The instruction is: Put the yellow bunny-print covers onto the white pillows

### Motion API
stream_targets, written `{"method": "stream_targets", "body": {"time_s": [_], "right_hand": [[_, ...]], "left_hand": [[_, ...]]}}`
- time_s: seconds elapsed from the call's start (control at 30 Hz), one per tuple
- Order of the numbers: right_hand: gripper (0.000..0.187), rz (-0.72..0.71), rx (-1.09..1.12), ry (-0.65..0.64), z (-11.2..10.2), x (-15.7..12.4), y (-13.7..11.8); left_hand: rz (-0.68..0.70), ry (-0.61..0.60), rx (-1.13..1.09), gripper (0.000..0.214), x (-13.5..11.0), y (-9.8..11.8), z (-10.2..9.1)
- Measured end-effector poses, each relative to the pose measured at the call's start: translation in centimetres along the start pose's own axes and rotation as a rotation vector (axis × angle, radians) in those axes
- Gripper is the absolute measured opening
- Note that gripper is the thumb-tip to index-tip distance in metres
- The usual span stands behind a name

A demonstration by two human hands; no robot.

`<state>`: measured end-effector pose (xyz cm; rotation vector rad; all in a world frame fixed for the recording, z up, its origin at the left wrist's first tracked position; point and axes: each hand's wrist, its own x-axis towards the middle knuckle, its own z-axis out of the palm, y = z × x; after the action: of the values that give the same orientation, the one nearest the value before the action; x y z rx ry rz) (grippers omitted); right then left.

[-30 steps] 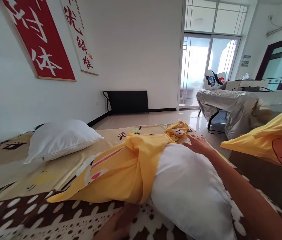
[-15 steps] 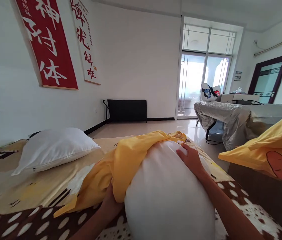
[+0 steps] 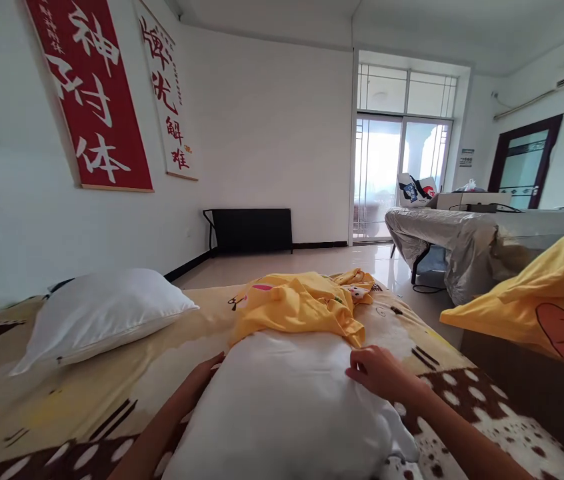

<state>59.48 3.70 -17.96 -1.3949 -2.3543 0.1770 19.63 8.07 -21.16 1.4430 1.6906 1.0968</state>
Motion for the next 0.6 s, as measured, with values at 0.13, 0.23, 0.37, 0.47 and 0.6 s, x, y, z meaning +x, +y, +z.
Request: {"method": "stream_targets", "body": {"time_s": [0.13,0.23,0.37,0.47,0.6], "right_hand": [[0.029,0.129,0.114,0.23,-0.8,4.0,2.3],[0.034,0.202,0.115,0.262,-0.1,7.4,2.0],[0.027,0.253,0.085,0.255,1.7,11.1,-0.3],[0.024,0.199,0.084,0.269,2.3,12.4,-3.4],[0.034,-0.074,0.045,0.26,2.5,10.6,-9.0]], "left_hand": [[-0.011,-0.019,-0.026,0.034,0.9,-1.2,-0.8],[0.044,0.058,-0.014,0.044,1.9,0.2,-0.8],[0.232,0.013,-0.029,0.045,1.0,2.7,-0.1],[0.349,-0.047,-0.029,0.042,-0.9,3.7,0.5],[0.616,0.082,0.188,0.045,-4.2,4.6,0.5]]}}
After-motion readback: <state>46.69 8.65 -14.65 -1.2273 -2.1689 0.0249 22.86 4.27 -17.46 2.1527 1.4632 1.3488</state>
